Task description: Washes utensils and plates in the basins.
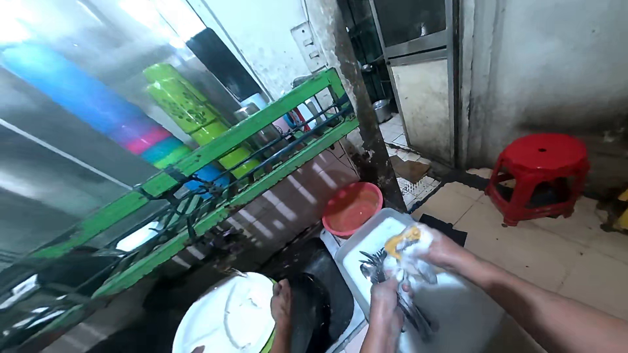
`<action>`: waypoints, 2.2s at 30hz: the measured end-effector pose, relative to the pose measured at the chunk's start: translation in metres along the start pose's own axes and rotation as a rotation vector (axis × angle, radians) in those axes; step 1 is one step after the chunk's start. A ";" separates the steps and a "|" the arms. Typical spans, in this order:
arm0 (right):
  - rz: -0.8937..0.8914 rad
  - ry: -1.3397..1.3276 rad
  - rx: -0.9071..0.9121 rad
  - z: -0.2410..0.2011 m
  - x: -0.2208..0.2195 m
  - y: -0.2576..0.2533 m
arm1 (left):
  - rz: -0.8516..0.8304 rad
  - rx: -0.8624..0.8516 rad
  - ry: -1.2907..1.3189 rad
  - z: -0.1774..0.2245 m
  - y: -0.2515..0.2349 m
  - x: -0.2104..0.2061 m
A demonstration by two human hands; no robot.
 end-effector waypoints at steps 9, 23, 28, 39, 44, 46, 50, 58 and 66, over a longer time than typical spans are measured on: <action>0.195 0.198 0.326 0.025 -0.024 -0.024 | 0.102 -0.030 -0.108 -0.028 -0.024 0.004; 0.356 -0.112 0.069 0.012 0.002 -0.044 | 0.055 0.011 0.116 -0.024 -0.019 0.006; 0.061 0.142 0.080 0.016 -0.013 -0.014 | 0.006 -0.009 -0.020 -0.019 -0.008 0.001; 0.192 -0.035 -0.022 0.009 -0.026 0.006 | -0.032 -0.014 -0.024 -0.029 -0.011 -0.003; 0.109 0.078 -0.046 0.005 0.014 -0.007 | -0.013 -0.039 0.220 -0.021 -0.009 0.003; -0.100 0.216 -0.093 0.005 0.021 -0.007 | -0.032 -0.062 0.332 -0.022 -0.014 0.005; -0.521 0.449 -0.016 0.009 -0.010 0.013 | -0.036 -0.034 0.175 -0.025 -0.010 0.002; -0.640 0.484 0.017 0.034 0.010 0.021 | -0.016 -0.054 0.308 -0.023 -0.027 0.003; -0.232 0.130 0.149 -0.036 0.000 0.033 | -0.014 -0.147 -0.261 -0.027 -0.014 0.001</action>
Point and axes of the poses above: each hand's wrist, its own y-axis away from the middle knuckle, its own x-axis out of the back of the hand, z = x × y, the point moved 1 cm from there along -y, towards the middle knuckle, and after that the axes turned 5 degrees about z, right-handed, at the moved point
